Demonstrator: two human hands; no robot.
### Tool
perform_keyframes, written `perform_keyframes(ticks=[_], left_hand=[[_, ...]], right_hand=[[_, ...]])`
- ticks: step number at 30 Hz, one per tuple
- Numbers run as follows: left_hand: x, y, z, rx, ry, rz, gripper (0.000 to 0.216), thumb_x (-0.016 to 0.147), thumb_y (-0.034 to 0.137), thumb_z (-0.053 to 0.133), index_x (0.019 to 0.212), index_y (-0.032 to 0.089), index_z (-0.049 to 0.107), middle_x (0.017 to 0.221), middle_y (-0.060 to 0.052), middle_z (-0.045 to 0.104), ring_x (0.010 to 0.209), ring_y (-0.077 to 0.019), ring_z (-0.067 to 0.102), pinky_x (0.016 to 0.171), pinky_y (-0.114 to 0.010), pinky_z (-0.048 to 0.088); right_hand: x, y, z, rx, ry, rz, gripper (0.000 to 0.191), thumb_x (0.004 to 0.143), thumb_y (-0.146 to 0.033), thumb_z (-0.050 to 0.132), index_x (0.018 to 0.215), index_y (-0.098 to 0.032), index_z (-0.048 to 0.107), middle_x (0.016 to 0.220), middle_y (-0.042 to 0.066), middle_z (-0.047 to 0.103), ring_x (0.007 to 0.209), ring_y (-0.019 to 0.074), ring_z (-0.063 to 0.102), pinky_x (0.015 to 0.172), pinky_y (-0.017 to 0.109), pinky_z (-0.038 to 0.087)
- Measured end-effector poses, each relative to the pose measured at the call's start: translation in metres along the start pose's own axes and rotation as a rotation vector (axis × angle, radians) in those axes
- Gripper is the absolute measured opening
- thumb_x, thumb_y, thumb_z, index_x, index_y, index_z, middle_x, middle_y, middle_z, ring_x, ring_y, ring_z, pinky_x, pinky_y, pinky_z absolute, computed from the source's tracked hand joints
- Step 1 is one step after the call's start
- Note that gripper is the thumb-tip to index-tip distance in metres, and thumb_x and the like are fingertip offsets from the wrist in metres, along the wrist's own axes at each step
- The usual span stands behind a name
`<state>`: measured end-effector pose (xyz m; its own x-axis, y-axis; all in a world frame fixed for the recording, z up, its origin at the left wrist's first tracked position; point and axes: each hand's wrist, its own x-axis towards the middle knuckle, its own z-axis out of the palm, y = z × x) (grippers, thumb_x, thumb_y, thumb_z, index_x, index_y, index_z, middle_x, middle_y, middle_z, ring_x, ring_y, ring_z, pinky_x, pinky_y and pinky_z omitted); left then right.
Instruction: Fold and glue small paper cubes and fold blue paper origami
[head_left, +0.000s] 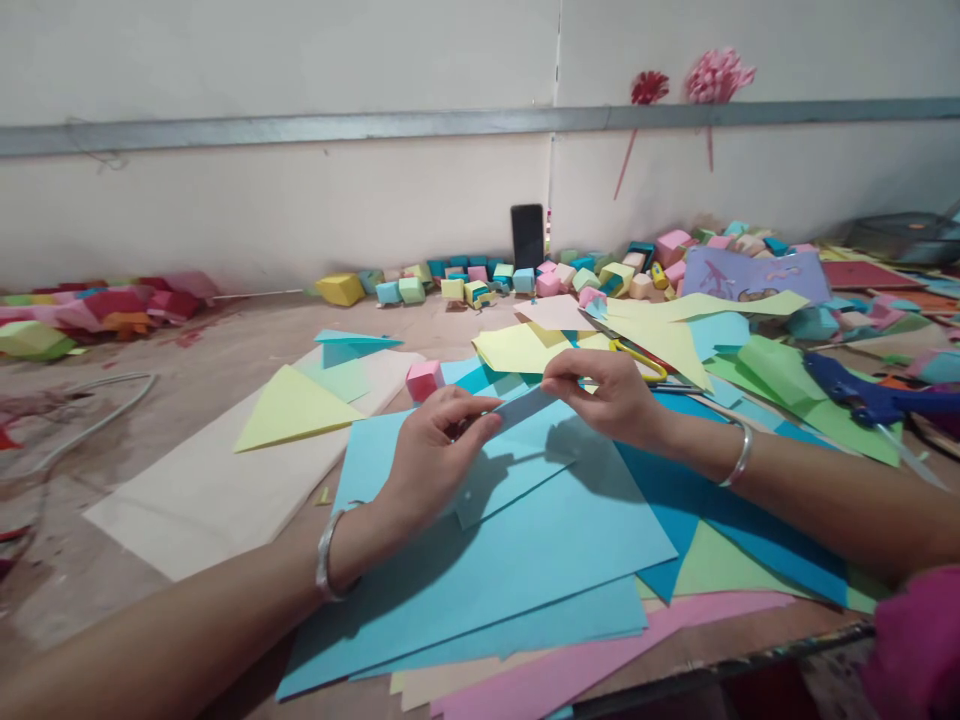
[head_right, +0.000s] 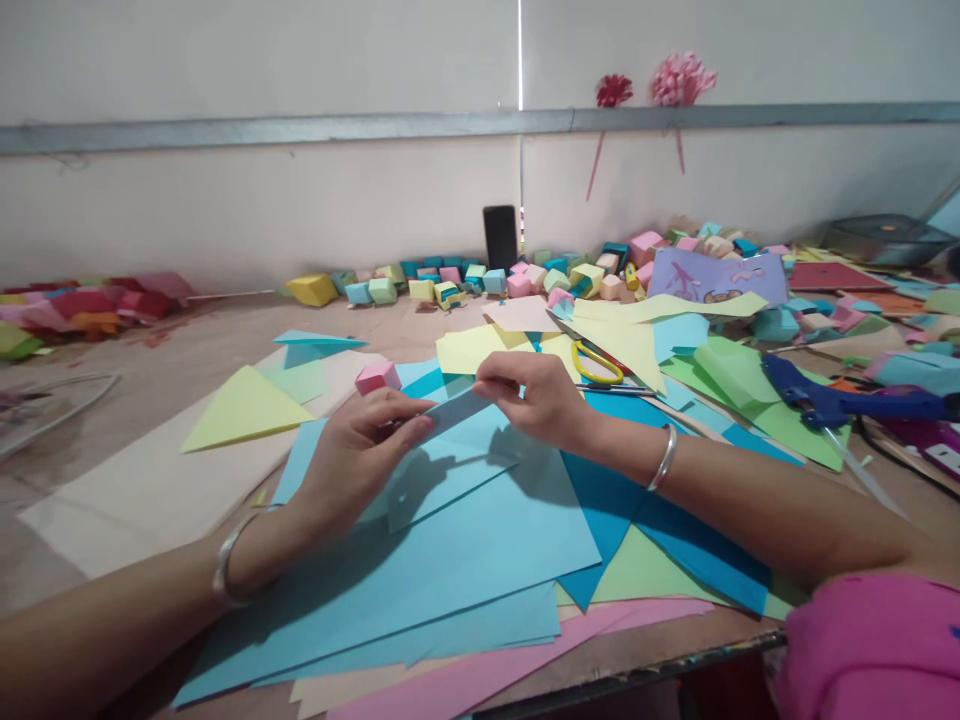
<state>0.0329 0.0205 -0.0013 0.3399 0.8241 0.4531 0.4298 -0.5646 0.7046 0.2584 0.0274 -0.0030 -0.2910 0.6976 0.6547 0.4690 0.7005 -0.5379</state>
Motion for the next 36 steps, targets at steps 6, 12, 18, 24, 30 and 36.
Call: perform_keyframes(ticks=[6,12,18,24,30,36], left_hand=[[-0.004,0.001,0.002,0.116,0.029,0.258,0.013,0.084,0.014,0.064,0.086,0.02,0.076,0.068,0.0,0.058,0.061,-0.0108,0.051,0.054,-0.022,0.041],[-0.012,0.008,0.002,0.166,-0.014,0.378,0.015,0.086,0.012,0.062,0.09,0.019,0.074,0.07,-0.001,0.059,0.062,-0.0109,0.054,0.055,-0.022,0.042],[-0.003,0.008,-0.004,0.096,-0.06,0.208,0.012,0.083,0.017,0.064,0.08,0.019,0.076,0.066,-0.001,0.059,0.061,-0.0118,0.055,0.054,-0.023,0.042],[0.009,-0.006,-0.005,-0.097,-0.188,-0.167,0.015,0.078,0.03,0.068,0.074,0.018,0.076,0.067,-0.002,0.062,0.059,-0.0122,0.054,0.05,-0.022,0.04],[0.016,-0.011,-0.005,-0.164,-0.258,-0.355,0.019,0.077,0.029,0.066,0.085,0.016,0.077,0.053,0.002,0.056,0.049,-0.0099,0.044,0.045,-0.021,0.033],[0.014,-0.015,-0.003,0.06,-0.301,-0.13,0.013,0.076,0.013,0.06,0.08,0.017,0.072,0.061,0.001,0.061,0.054,-0.0108,0.05,0.051,-0.022,0.038]], right_hand=[[-0.005,-0.007,0.008,-0.215,-0.068,-0.27,0.01,0.091,-0.023,0.059,0.089,-0.018,0.069,0.084,0.006,0.066,0.079,0.0175,0.058,0.07,0.031,0.044],[-0.013,-0.023,0.017,-0.483,-0.117,-0.392,0.031,0.097,-0.028,0.05,0.071,-0.019,0.063,0.075,0.006,0.061,0.073,0.0183,0.049,0.066,0.034,0.033],[-0.005,-0.008,0.007,-0.444,-0.175,-0.439,0.026,0.095,-0.016,0.047,0.08,-0.018,0.068,0.076,0.006,0.063,0.073,0.0175,0.051,0.067,0.031,0.039],[0.005,0.011,-0.004,-0.157,-0.286,-0.111,0.016,0.086,-0.015,0.059,0.076,-0.016,0.072,0.076,0.004,0.067,0.071,0.0143,0.058,0.066,0.027,0.044],[0.006,0.018,-0.008,0.163,-0.444,0.455,0.01,0.074,-0.019,0.065,0.077,-0.015,0.073,0.063,-0.001,0.066,0.055,0.0102,0.053,0.051,0.022,0.039],[0.003,0.014,0.0,0.061,-0.424,0.423,0.009,0.069,-0.01,0.067,0.068,-0.016,0.061,0.057,-0.005,0.057,0.052,0.0079,0.049,0.049,0.021,0.037]])
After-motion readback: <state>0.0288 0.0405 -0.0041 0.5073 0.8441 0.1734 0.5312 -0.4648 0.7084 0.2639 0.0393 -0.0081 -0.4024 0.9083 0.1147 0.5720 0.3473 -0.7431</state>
